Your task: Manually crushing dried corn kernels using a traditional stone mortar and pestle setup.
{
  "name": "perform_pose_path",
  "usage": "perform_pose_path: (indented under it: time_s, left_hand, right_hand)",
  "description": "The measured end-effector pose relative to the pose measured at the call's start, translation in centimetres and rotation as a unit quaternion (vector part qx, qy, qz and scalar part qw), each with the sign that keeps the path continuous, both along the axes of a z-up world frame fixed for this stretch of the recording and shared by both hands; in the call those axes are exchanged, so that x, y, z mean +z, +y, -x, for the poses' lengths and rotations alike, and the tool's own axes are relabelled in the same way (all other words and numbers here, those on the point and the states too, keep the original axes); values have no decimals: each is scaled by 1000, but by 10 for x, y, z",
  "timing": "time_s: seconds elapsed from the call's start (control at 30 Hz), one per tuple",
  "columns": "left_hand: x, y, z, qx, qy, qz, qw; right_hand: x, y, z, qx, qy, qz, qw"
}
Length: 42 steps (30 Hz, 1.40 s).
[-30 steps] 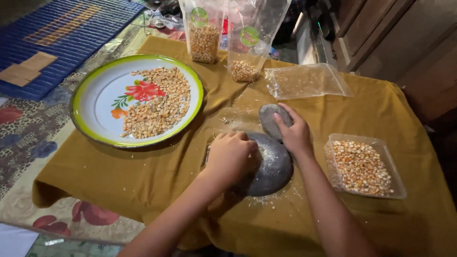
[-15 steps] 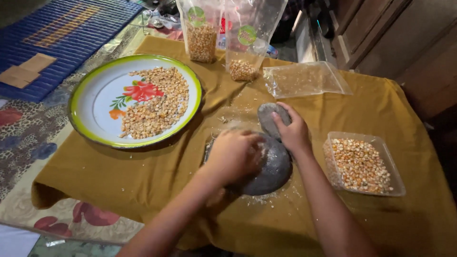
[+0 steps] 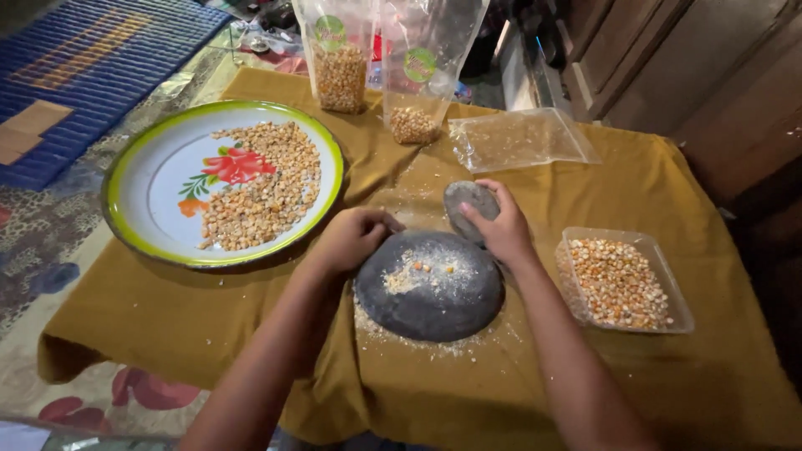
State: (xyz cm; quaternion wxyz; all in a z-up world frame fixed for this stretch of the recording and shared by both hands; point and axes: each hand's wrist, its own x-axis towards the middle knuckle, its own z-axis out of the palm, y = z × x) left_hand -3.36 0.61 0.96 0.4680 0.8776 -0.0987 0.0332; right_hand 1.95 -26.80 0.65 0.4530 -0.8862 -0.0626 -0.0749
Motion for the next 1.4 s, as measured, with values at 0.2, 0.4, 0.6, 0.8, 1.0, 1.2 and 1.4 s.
perform_pose_path:
  time_s: [0.2, 0.4, 0.6, 0.8, 1.0, 1.2, 1.4]
  left_hand:
    - [-13, 4, 1, 18, -49, 13, 999]
    - [-22, 9, -7, 13, -31, -3, 999]
    - [-24, 7, -9, 14, -29, -3, 999]
    - [-19, 8, -3, 6, -32, -1, 999]
    - [-22, 9, -7, 2, -39, -13, 999]
    - [-18, 7, -5, 8, -22, -14, 1000]
    - [-15, 6, -5, 12, -22, -19, 999]
  right_hand:
    - [26, 6, 8, -7, 7, 37, 999]
    - [104, 13, 72, 72, -91, 184, 976]
    - [148, 21, 126, 101, -87, 360, 923]
    - [114, 28, 119, 137, -59, 389, 909]
    - [122, 27, 119, 154, -70, 412, 895]
    - [133, 23, 120, 113, -99, 419, 895]
    - [121, 28, 115, 141, -79, 447, 880]
